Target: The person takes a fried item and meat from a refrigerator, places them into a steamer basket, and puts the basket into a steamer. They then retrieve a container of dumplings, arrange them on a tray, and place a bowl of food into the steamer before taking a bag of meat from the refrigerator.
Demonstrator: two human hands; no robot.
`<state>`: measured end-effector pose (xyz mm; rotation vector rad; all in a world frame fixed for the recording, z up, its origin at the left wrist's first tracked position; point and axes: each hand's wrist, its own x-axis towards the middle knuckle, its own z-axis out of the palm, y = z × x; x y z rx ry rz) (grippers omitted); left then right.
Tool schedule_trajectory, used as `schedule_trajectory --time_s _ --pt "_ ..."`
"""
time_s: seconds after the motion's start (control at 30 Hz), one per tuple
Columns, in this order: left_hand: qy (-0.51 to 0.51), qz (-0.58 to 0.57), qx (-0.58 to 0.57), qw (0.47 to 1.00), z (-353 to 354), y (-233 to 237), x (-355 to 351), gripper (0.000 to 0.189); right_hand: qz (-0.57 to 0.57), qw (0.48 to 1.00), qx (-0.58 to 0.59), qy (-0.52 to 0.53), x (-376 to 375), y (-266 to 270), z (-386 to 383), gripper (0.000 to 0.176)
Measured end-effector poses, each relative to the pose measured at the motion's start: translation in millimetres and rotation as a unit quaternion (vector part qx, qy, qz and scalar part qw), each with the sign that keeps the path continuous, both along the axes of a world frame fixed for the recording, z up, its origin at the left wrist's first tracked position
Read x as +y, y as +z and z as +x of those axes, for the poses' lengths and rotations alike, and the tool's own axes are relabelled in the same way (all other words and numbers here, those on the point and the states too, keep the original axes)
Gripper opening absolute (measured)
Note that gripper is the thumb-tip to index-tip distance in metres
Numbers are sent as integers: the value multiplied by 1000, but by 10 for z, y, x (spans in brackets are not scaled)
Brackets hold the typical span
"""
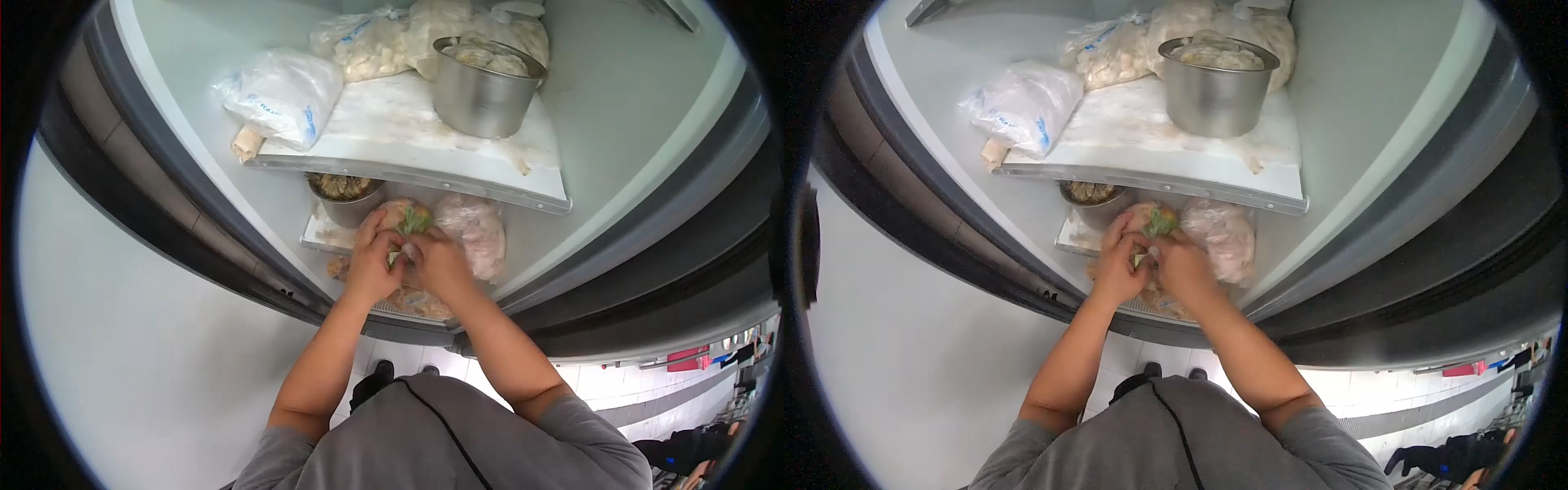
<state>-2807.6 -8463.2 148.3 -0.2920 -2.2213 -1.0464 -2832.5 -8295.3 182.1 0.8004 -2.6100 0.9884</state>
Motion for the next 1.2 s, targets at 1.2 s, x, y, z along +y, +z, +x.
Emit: schedule_trajectory --time_s 1.2 --pt "-176 109 -47 977 -34 160 -247 20 -263 947 -185 8 -157 -65 -128 6"
